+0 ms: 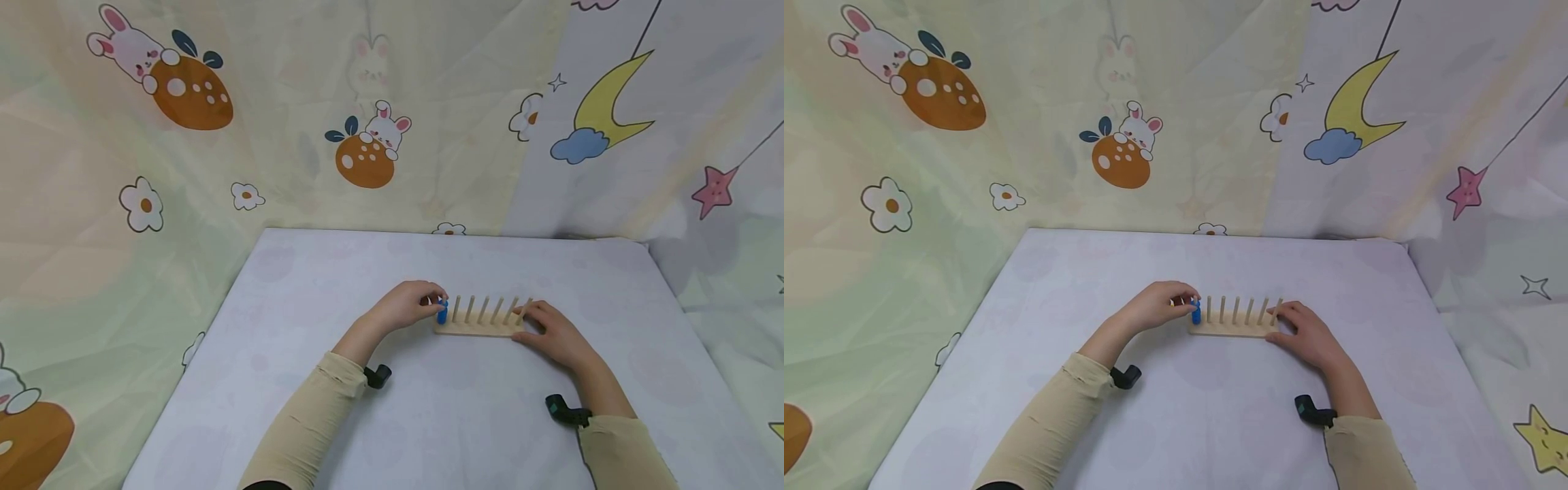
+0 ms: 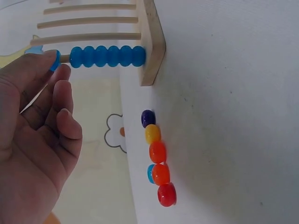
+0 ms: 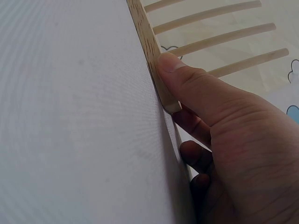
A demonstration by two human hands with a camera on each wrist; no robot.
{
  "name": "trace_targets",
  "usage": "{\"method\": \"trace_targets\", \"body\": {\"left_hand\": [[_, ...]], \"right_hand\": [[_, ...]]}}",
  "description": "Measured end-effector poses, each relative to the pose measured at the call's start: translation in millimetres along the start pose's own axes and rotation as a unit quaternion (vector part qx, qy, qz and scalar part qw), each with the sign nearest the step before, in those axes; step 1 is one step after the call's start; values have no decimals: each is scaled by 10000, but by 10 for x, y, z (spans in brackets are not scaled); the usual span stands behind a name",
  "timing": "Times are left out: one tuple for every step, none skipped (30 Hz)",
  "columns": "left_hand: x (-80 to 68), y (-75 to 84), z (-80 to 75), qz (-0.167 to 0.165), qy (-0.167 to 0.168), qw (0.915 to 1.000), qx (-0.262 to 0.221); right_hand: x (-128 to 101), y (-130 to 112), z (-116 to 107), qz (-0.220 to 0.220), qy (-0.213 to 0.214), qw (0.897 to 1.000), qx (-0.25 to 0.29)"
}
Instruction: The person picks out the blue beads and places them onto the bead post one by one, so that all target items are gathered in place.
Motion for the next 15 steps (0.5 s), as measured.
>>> {"method": "trace_targets", "body": {"left_hand": [[3, -5, 5, -2, -8, 10000, -7], [6, -12, 11, -10, -12, 10000, -10], [7, -16, 15, -21, -16, 10000, -17], [8, -21, 19, -30, -24, 10000, -18], [8, -24, 23, -43, -33, 10000, -24], [9, -29, 27, -52, -38, 10000, -23], [8, -33, 30, -59, -41, 10000, -19], [7, -37, 34, -66, -42, 10000, -10], [6, -40, 36, -73, -46, 10000, -7], [5, -43, 39, -89, -53, 9999, -17], [3, -45, 40, -99, -62, 9999, -30], [-1, -46, 41, -110, -72, 9999, -44], [-4, -47, 41, -120, -90, 9999, -60], [-8, -47, 38, -129, -103, 9998, -71], [-14, -49, 34, -150, -115, 9998, -98]], "right_hand": [[1, 0, 0, 1, 14, 10000, -3], [3, -1, -1, 26, 20, 10000, 7], [4, -2, -1, 35, 30, 10000, 8], [5, -4, -2, 29, 28, 10000, 10], [6, -6, -3, 33, 30, 10000, 2], [8, -6, -4, 28, 30, 10000, -3], [8, -7, -3, 47, 30, 10000, -3], [9, -9, -4, 47, 25, 10000, -10], [11, -8, -5, 49, 27, 10000, -17], [11, -8, -6, 50, 11, 10000, -19], [10, -7, -7, 62, 0, 10000, -16], [10, -4, -9, 67, -20, 10000, -4], [9, -3, -11, 74, -29, 10000, -3], [9, -3, -14, 76, -42, 10000, 6], [10, -1, -15, 77, -60, 10000, 18]]}}
Point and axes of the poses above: each hand's wrist, its own x-axis towards the middle knuckle, its own z-axis out of the palm, y = z × x, the point moved 1 cm from there along x, towards the middle knuckle, and after that the axes turned 11 degrees about -x, right-handed, at the moved point
